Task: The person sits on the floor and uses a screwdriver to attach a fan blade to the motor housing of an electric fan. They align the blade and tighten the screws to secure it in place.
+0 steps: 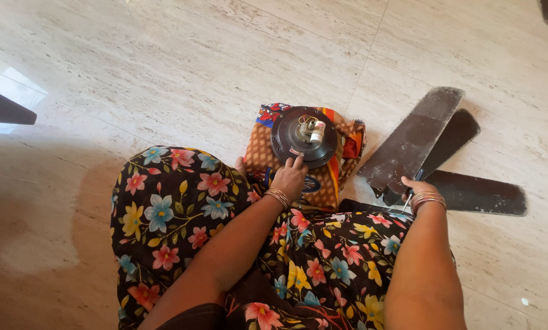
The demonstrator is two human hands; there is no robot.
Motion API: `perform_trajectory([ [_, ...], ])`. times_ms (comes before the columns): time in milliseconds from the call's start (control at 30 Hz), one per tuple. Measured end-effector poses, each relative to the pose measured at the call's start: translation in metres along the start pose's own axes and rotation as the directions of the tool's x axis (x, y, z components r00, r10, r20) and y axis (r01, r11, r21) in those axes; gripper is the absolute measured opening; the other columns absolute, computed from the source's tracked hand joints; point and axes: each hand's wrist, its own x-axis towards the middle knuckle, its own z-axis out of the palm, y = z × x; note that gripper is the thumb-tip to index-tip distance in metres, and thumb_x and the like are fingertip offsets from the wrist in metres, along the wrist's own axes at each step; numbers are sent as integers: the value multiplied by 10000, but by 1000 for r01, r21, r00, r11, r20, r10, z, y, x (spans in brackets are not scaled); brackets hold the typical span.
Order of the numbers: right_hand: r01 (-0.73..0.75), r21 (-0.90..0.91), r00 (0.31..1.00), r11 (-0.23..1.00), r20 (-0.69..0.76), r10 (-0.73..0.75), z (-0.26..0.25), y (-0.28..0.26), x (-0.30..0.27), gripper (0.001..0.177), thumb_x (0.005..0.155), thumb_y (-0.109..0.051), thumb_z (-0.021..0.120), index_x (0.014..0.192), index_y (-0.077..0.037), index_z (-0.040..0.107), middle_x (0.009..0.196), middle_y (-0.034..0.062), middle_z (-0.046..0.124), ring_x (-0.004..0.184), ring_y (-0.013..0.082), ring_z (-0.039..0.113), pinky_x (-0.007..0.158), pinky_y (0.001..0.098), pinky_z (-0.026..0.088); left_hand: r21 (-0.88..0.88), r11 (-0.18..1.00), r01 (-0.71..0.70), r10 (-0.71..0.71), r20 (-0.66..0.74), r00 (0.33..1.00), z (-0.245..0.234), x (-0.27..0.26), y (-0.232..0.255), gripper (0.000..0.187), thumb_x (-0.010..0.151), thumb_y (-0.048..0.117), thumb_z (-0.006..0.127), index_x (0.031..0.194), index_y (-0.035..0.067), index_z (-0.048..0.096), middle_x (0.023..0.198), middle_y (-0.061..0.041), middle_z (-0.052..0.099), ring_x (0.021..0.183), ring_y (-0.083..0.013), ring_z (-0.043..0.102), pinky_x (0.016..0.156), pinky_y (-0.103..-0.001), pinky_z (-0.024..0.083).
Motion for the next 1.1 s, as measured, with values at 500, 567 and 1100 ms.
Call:
perform_trajectory([
  [500,-47,726,940,686,265,-216,21,-1,-7,282,910,-150,759,1124,-145,576,1066,41,673,815,183,658,541,251,399,-23,1000,20,-19,34,999,-10,0,2,348,861,136,652,1205,80,636,1471,-161,456,1226,-312,525,915,-413,556],
  [567,-66,776,944,627,253,-214,30,1,-11,234,932,-156,763,1093,-153,593,1050,34,675,805,175,648,557,250,401,-16,1000,16,-16,19,1000,-9,0,1,357,850,143,664,1200,82,639,1483,-162,445,1235,-309,520,907,-412,556],
  [1100,-68,883,989,464,122,-89,139,45,-57,305,962,-294,754,1070,-43,616,830,66,630,600,148,549,474,230,471,11,1000,17,-17,63,998,-16,-5,3,374,872,162,676,1237,90,639,1468,-132,457,1305,-302,485,956,-397,547],
])
